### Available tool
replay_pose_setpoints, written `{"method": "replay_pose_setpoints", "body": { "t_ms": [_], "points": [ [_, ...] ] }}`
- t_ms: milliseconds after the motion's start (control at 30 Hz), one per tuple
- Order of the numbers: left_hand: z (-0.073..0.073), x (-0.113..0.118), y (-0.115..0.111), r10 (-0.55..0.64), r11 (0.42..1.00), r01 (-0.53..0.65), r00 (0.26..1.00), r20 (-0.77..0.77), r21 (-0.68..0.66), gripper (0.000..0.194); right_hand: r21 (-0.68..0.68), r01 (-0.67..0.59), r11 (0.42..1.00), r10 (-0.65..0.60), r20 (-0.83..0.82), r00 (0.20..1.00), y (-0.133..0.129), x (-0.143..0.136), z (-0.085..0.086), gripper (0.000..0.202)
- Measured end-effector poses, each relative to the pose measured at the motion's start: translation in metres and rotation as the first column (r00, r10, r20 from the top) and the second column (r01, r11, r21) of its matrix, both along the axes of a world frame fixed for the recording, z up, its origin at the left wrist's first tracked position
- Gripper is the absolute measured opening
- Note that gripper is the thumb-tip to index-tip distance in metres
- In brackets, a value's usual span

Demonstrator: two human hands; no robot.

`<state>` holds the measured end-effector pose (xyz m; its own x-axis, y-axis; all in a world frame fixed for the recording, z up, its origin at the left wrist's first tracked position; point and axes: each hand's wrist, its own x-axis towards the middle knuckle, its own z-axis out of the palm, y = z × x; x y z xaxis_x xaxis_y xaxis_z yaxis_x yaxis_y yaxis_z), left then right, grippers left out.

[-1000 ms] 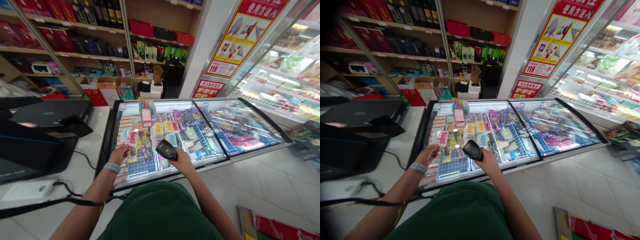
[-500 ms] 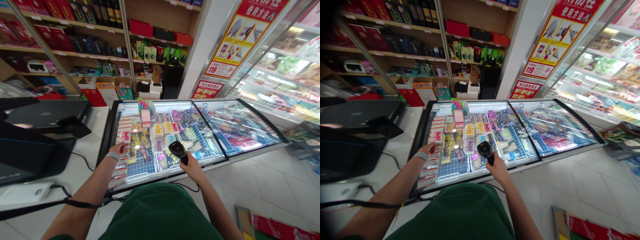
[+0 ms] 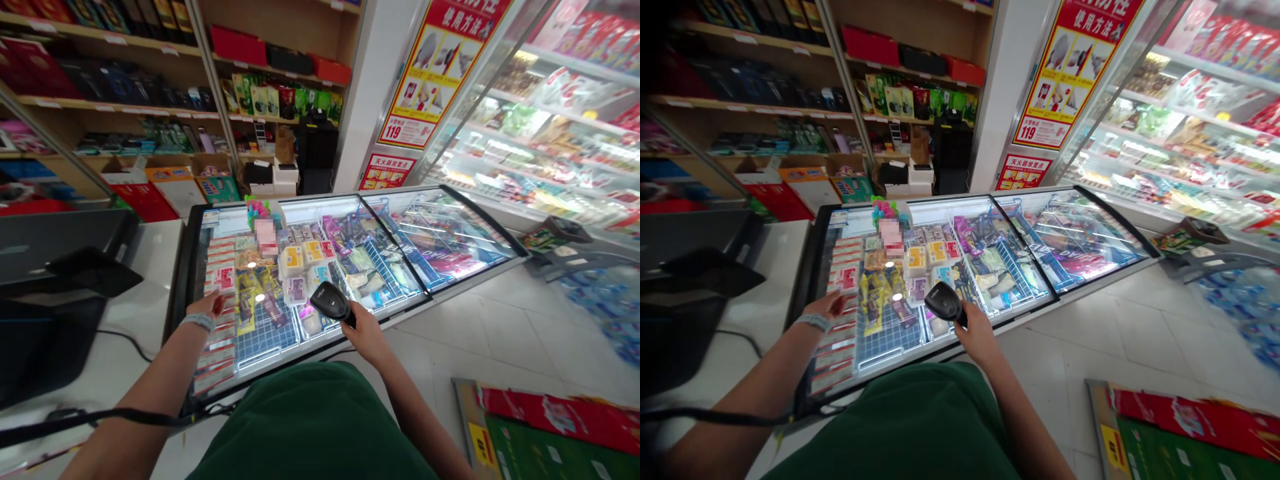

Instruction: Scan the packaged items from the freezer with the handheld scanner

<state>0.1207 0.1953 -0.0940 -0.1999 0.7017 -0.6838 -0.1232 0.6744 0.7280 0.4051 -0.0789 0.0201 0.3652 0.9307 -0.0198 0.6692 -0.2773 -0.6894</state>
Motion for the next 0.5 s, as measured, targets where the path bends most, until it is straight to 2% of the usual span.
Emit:
{"method": "replay_pose_setpoints", "body": {
  "t_ms": [67, 133, 267, 367, 500],
  "points": [
    [0.002, 0.010, -0.016, -0.132, 0.991, 0.131, 0.991, -0.028, -0.022, 0.037, -0.006, 0.018, 1.000, -0.018, 0.005, 1.000, -0.003, 0.000, -0.001, 0.031],
    [0.002, 0.026, -0.037, -0.292, 0.956, 0.291, 0.956, -0.033, -0.031, 0.035, -0.017, 0.035, 0.999, -0.035, 0.006, 0.999, -0.006, 0.002, -0.001, 0.028],
    [0.000, 0.063, -0.076, -0.566, 0.824, 0.565, 0.824, -0.019, -0.030, 0.029, -0.019, 0.072, 0.997, -0.072, -0.016, 0.997, -0.012, 0.006, 0.001, 0.024],
    [0.000, 0.085, -0.091, -0.653, 0.757, 0.651, 0.756, -0.045, -0.049, 0.029, -0.007, 0.084, 0.996, -0.084, -0.037, 0.996, -0.018, 0.008, 0.004, 0.020],
    [-0.001, 0.100, -0.094, -0.692, 0.721, 0.687, 0.719, -0.065, -0.088, 0.031, -0.016, 0.120, 0.993, -0.120, -0.047, 0.992, -0.028, 0.011, 0.007, 0.018]
  ]
}}
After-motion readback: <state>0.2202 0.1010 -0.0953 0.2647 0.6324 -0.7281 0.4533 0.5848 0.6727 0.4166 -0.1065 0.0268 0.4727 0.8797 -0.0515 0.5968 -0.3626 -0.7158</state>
